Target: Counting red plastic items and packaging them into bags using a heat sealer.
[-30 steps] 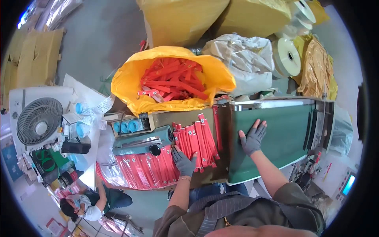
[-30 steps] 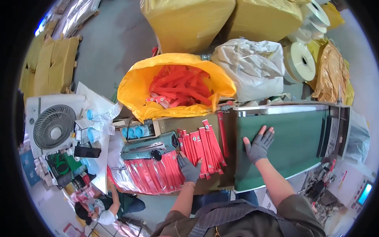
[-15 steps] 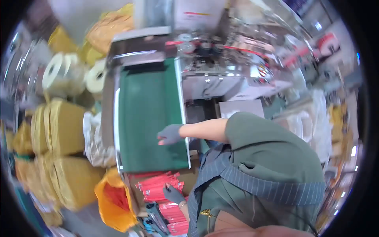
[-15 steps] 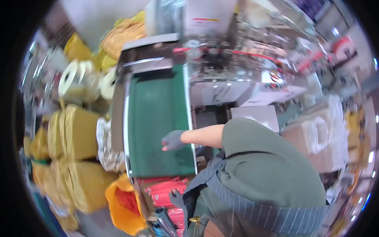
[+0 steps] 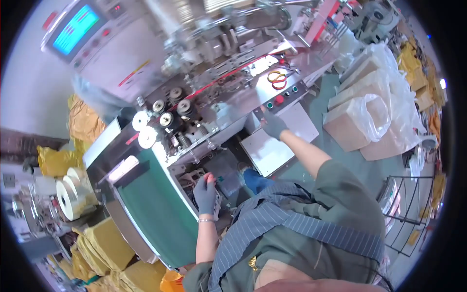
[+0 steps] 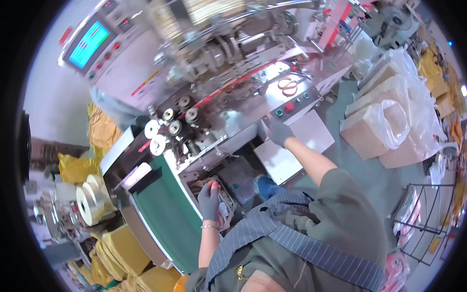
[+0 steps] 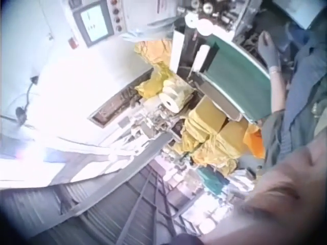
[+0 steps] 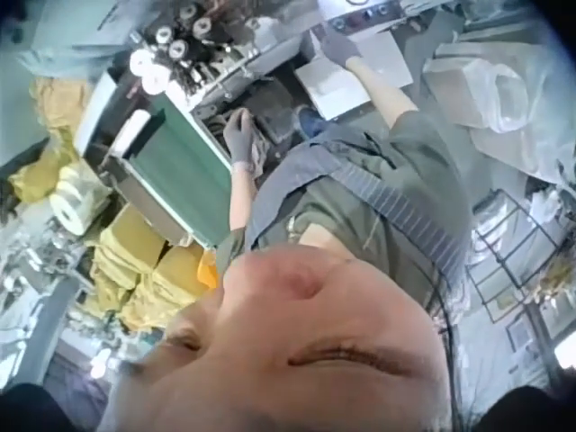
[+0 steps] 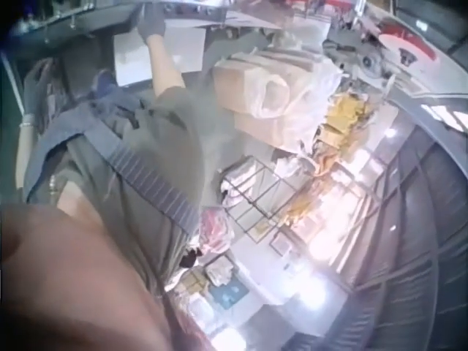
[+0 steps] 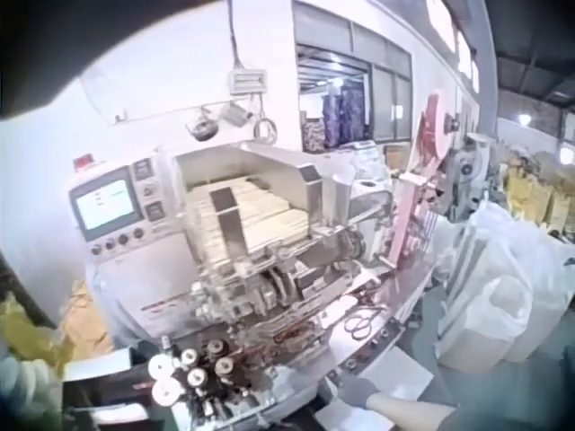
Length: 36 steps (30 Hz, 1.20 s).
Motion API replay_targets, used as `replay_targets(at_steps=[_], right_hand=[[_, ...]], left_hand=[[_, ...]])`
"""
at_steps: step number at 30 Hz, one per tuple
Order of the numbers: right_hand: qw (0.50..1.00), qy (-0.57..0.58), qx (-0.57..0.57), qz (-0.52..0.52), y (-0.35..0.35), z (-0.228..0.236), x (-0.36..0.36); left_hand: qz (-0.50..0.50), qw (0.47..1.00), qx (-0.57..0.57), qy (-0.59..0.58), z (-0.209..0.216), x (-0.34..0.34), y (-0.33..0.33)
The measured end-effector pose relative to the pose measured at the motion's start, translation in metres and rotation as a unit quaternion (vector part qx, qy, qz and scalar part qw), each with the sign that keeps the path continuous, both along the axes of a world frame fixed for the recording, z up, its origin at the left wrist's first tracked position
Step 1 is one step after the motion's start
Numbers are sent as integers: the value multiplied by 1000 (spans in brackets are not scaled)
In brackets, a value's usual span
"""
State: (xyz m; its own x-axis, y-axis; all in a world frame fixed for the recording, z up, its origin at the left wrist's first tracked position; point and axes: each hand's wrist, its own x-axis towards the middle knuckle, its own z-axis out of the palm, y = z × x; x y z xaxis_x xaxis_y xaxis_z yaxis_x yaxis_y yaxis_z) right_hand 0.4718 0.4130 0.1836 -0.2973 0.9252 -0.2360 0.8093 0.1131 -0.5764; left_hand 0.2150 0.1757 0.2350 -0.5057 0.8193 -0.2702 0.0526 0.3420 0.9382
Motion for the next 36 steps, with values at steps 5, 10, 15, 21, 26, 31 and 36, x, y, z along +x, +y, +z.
replay_targets(at_steps=[5, 10, 15, 21, 26, 31, 36], right_hand=[[990, -27, 125, 62, 128, 32, -43], [980, -133, 137, 62, 197, -38, -54], [993, 10, 119, -9, 146, -12, -47], [998, 5, -30, 48, 80, -18, 0], [990, -61, -93, 83, 50, -36, 23], [979, -173, -97, 52, 50, -52, 54], [978, -170, -117, 34, 63, -50, 60]], left_hand=[[-153, 984, -51, 73, 7, 46, 74], [-245, 951, -121, 145, -8, 50, 58], [-137, 976, -144, 85, -19, 34, 36], [-44, 991, -83, -91, -23, 27, 164], [119, 934, -6, -337, -61, 9, 314], [231, 908, -27, -348, -74, 30, 383], [183, 898, -66, -395, -98, 16, 397]])
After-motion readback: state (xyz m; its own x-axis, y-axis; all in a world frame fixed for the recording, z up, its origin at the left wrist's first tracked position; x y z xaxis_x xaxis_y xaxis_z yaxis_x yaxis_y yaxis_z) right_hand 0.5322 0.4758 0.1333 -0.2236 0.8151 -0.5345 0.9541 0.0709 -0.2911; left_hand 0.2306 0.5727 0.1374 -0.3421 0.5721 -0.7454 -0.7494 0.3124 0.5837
